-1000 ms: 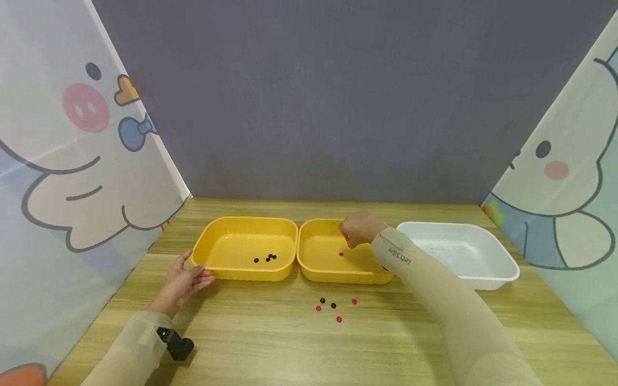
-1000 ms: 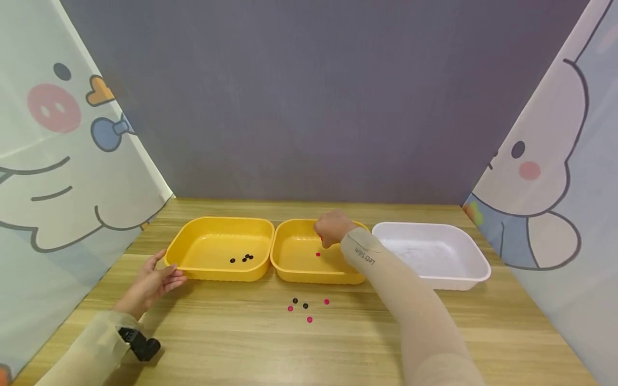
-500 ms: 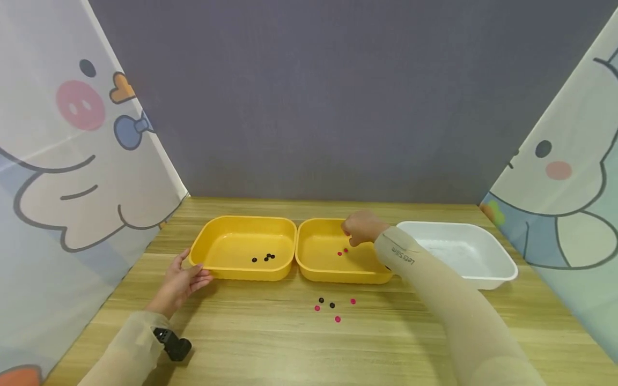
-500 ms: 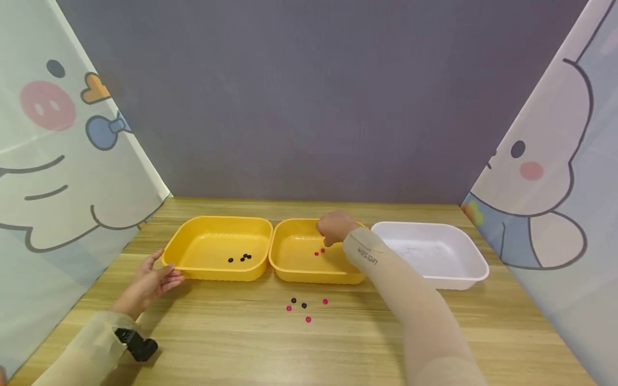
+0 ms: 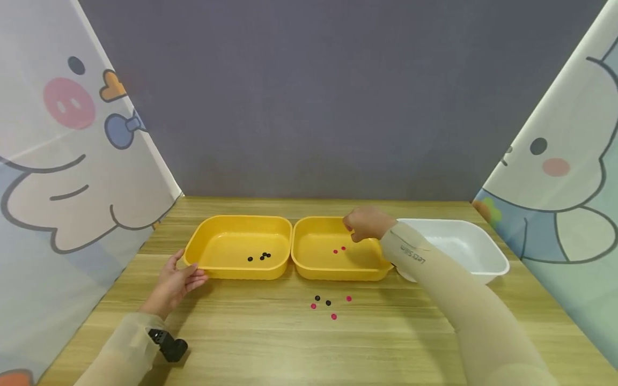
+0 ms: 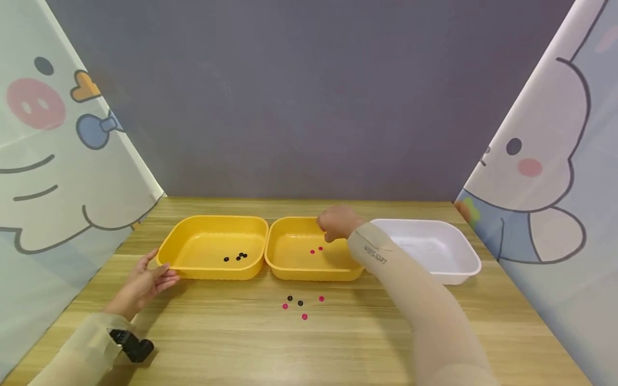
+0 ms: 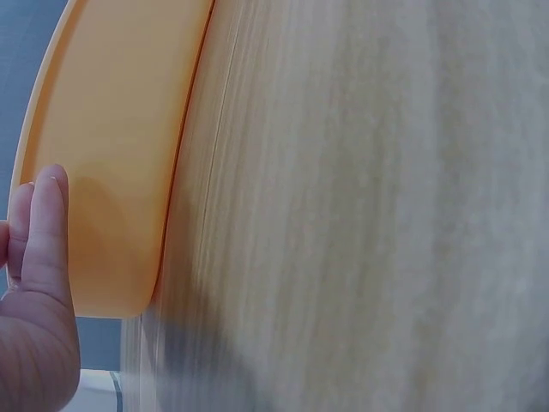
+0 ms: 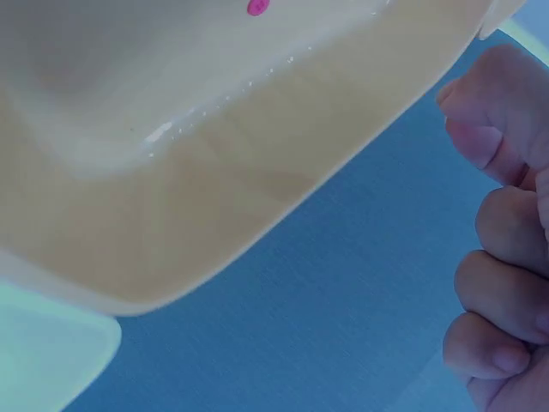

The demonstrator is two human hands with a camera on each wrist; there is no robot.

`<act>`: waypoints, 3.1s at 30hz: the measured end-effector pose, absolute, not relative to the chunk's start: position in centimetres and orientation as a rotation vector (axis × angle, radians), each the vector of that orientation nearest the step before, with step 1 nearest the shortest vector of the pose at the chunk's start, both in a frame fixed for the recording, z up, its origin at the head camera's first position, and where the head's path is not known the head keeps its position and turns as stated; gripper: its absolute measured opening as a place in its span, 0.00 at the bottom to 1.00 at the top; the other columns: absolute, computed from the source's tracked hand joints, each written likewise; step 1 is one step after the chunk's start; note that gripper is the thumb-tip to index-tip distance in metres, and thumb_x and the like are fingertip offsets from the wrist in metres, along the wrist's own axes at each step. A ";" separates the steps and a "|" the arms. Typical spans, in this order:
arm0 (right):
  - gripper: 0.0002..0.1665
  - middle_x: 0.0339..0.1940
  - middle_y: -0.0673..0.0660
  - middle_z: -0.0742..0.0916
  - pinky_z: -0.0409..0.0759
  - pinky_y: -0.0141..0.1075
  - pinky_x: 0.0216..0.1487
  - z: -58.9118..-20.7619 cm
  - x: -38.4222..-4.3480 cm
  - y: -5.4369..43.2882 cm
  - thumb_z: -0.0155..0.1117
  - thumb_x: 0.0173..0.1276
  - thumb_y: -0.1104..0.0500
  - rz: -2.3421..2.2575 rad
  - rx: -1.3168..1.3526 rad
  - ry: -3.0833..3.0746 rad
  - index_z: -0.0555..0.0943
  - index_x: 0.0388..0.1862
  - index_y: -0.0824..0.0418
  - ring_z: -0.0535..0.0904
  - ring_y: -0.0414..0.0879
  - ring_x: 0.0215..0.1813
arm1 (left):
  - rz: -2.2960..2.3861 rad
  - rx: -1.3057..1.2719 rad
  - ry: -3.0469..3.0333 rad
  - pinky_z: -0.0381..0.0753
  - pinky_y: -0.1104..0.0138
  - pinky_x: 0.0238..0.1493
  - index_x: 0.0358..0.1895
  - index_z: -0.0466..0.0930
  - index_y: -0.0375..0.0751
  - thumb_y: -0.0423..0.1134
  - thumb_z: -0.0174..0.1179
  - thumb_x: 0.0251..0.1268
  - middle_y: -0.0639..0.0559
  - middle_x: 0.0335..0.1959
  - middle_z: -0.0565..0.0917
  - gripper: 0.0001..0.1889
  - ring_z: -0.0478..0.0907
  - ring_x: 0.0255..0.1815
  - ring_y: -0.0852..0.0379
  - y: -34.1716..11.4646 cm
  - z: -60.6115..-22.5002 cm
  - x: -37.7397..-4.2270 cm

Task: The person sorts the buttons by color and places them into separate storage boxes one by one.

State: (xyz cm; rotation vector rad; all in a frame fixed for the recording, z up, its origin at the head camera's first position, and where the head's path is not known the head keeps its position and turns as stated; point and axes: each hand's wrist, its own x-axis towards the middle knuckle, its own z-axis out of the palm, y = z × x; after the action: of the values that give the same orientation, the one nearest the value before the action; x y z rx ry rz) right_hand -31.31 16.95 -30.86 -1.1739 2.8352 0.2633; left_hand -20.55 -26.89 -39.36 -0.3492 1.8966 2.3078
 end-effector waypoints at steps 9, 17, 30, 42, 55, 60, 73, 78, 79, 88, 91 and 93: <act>0.08 0.26 0.49 0.84 0.79 0.36 0.27 -30.4 -30.0 17.1 0.70 0.54 0.58 0.288 -1.205 2.869 0.82 0.31 0.58 0.74 0.43 0.25 | 2.314 -0.340 1.874 0.86 0.68 0.36 0.74 0.19 0.48 0.26 0.40 0.74 0.52 0.21 0.82 0.41 0.83 0.25 0.61 -26.8 -39.4 -20.6; 0.06 0.21 0.47 0.81 0.69 0.31 0.19 -30.5 -28.0 16.2 0.69 0.57 0.57 0.173 -1.274 2.836 0.82 0.32 0.56 0.66 0.39 0.19 | 2.319 -0.326 1.878 0.86 0.68 0.37 0.74 0.19 0.47 0.26 0.38 0.73 0.52 0.22 0.82 0.40 0.83 0.25 0.61 -26.9 -39.3 -20.6; 0.07 0.12 0.45 0.73 0.66 0.29 0.19 -30.8 -25.0 14.6 0.66 0.60 0.56 0.116 -1.392 2.764 0.83 0.37 0.54 0.62 0.38 0.17 | 2.270 -0.312 1.922 0.86 0.68 0.35 0.73 0.17 0.45 0.26 0.39 0.74 0.52 0.22 0.83 0.41 0.83 0.24 0.60 -27.0 -39.1 -20.7; 0.04 0.13 0.42 0.72 0.73 0.28 0.27 -33.2 -23.3 14.3 0.65 0.61 0.58 -0.016 -1.441 2.708 0.83 0.36 0.53 0.66 0.38 0.20 | 2.262 -0.275 1.960 0.86 0.69 0.35 0.74 0.17 0.43 0.25 0.38 0.73 0.53 0.22 0.82 0.40 0.83 0.25 0.61 -27.0 -39.2 -20.7; 0.06 0.25 0.44 0.84 0.78 0.28 0.29 -35.3 -22.5 14.6 0.64 0.62 0.59 -0.086 -1.490 2.671 0.85 0.37 0.54 0.71 0.35 0.23 | 2.258 -0.292 1.964 0.86 0.67 0.37 0.73 0.17 0.44 0.25 0.39 0.74 0.52 0.22 0.82 0.41 0.83 0.25 0.61 -27.0 -39.2 -20.9; 0.06 0.30 0.44 0.87 0.80 0.28 0.32 -36.1 -21.9 14.9 0.64 0.62 0.58 -0.096 -1.512 2.655 0.86 0.37 0.54 0.77 0.35 0.26 | 2.256 -0.295 1.966 0.86 0.66 0.36 0.74 0.17 0.43 0.25 0.39 0.74 0.52 0.22 0.82 0.41 0.83 0.25 0.61 -26.8 -39.2 -20.9; 0.04 0.26 0.40 0.85 0.69 0.20 0.24 -38.0 -21.1 15.9 0.67 0.60 0.59 -0.136 -1.499 2.607 0.87 0.33 0.52 0.66 0.29 0.21 | 2.247 -0.284 1.993 0.86 0.68 0.36 0.73 0.17 0.42 0.25 0.38 0.74 0.53 0.22 0.82 0.40 0.83 0.25 0.61 -26.9 -39.3 -20.5; 0.04 0.29 0.39 0.85 0.69 0.19 0.25 -39.1 -21.0 16.0 0.67 0.61 0.57 -0.137 -1.475 2.587 0.87 0.34 0.51 0.67 0.28 0.23 | 2.223 -0.294 2.016 0.86 0.68 0.35 0.73 0.18 0.42 0.26 0.38 0.75 0.54 0.22 0.83 0.39 0.83 0.25 0.61 -27.0 -39.5 -20.6; 0.04 0.31 0.40 0.86 0.71 0.19 0.26 -39.2 -20.9 16.0 0.68 0.61 0.56 -0.139 -1.480 2.582 0.87 0.35 0.51 0.69 0.28 0.24 | 2.218 -0.295 2.019 0.86 0.68 0.35 0.73 0.17 0.42 0.26 0.38 0.75 0.54 0.22 0.83 0.40 0.83 0.25 0.61 -27.0 -39.5 -20.7; 0.08 0.37 0.38 0.87 0.77 0.21 0.30 -40.2 -20.4 15.8 0.70 0.59 0.54 -0.086 -1.541 2.592 0.86 0.38 0.48 0.72 0.25 0.27 | 2.232 -0.286 1.998 0.86 0.67 0.36 0.73 0.17 0.42 0.26 0.39 0.74 0.53 0.22 0.82 0.40 0.84 0.24 0.60 -26.9 -39.6 -20.6; 0.04 0.31 0.37 0.85 0.74 0.21 0.27 -40.4 -20.4 15.6 0.69 0.60 0.54 -0.080 -1.572 2.604 0.86 0.35 0.49 0.69 0.26 0.24 | 2.233 -0.287 2.002 0.86 0.67 0.35 0.73 0.17 0.42 0.26 0.38 0.74 0.53 0.22 0.83 0.40 0.84 0.24 0.60 -26.9 -39.5 -20.6; 0.01 0.27 0.36 0.83 0.72 0.20 0.24 -40.4 -20.4 15.4 0.69 0.60 0.54 -0.064 -1.603 2.613 0.85 0.32 0.48 0.69 0.26 0.23 | 2.236 -0.291 2.003 0.86 0.67 0.36 0.73 0.17 0.43 0.26 0.38 0.75 0.53 0.22 0.83 0.40 0.84 0.24 0.60 -26.9 -39.5 -20.6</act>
State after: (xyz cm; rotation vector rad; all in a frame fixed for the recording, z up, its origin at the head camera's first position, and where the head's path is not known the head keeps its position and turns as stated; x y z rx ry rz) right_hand -20.37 15.38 -40.44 -1.6032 2.6133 -0.0642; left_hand -20.58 -26.87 -39.51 -0.2913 2.0029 2.2355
